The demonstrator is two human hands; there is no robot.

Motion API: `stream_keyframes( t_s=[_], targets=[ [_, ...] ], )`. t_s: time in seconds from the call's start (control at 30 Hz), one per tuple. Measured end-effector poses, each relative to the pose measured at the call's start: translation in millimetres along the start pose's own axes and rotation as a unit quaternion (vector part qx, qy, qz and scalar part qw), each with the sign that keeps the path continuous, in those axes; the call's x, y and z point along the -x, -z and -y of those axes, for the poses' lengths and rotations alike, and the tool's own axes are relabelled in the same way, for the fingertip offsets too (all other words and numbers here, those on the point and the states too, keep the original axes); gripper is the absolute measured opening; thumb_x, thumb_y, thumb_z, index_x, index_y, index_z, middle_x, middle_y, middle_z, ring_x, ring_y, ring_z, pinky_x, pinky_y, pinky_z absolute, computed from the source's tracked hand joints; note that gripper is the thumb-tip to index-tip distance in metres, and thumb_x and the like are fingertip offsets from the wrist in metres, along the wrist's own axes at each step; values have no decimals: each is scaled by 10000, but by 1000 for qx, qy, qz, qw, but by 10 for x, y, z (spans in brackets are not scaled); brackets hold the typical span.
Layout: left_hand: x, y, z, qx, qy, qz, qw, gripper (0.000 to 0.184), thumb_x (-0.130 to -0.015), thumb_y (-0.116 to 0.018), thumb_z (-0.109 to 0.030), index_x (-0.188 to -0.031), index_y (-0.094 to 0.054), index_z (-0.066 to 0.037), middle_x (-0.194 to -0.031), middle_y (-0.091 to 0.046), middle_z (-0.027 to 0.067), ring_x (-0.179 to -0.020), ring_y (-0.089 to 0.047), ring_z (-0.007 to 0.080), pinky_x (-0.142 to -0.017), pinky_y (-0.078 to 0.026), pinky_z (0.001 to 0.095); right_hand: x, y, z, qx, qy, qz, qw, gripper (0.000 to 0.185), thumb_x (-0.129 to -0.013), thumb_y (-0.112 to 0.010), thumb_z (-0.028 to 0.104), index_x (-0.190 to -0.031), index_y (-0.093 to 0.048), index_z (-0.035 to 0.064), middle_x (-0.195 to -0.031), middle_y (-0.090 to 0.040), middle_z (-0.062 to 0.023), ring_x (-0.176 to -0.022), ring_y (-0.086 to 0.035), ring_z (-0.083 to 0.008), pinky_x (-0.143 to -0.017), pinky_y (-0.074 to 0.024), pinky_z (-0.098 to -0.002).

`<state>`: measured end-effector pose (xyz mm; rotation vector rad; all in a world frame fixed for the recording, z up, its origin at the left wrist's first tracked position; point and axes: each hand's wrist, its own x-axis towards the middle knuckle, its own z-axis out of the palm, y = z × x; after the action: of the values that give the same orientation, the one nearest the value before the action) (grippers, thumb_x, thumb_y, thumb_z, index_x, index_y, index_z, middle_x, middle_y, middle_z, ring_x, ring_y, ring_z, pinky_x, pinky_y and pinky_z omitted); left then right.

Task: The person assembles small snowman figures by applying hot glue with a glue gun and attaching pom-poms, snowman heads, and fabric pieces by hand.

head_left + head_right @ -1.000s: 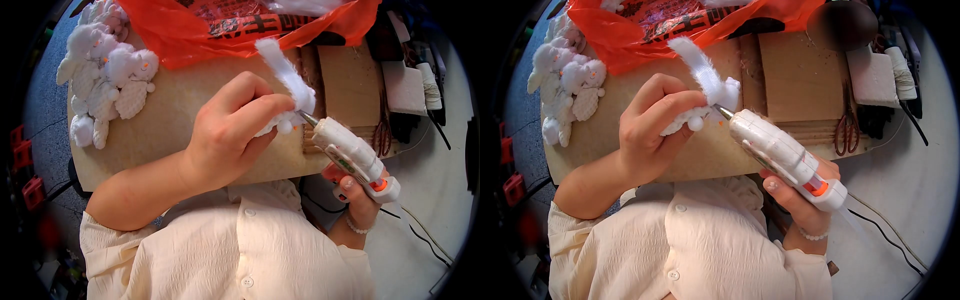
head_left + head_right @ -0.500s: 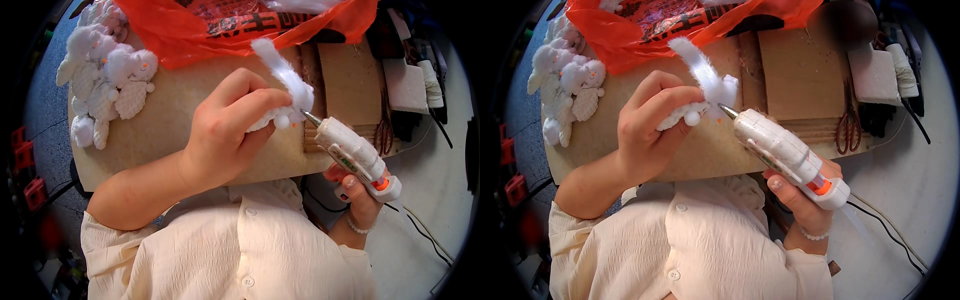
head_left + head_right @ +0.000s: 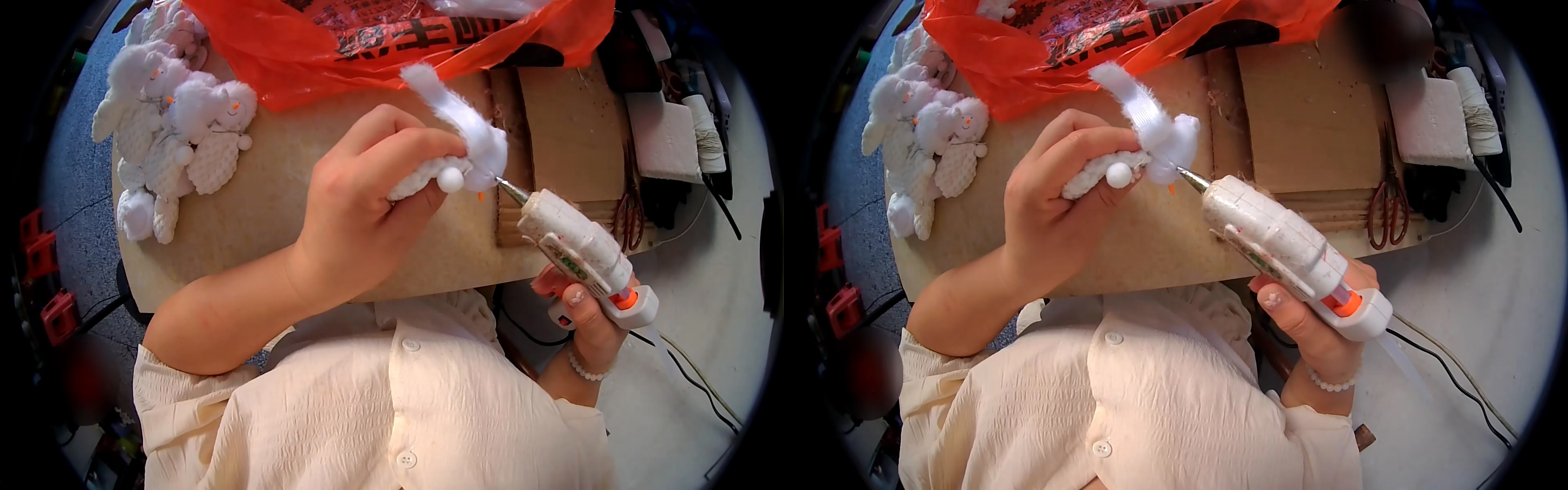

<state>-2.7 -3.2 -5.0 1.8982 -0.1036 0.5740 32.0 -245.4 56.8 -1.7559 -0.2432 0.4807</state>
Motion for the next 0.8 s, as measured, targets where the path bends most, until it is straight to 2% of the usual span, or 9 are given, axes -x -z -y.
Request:
stream_keyframes(
  t_s=[0.8],
  targets=[
    [14, -11, -8, 80, 60, -13, 995, 168, -825, -666, 10, -988, -651, -26, -859, -576, 65, -727, -563, 153, -629, -446, 267, -9, 7, -20, -11, -4, 3, 1000, 407, -740, -770, 178, -1018, -662, -98, -829, -687, -135, -684, -665, -166, -634, -530, -253]
  ],
)
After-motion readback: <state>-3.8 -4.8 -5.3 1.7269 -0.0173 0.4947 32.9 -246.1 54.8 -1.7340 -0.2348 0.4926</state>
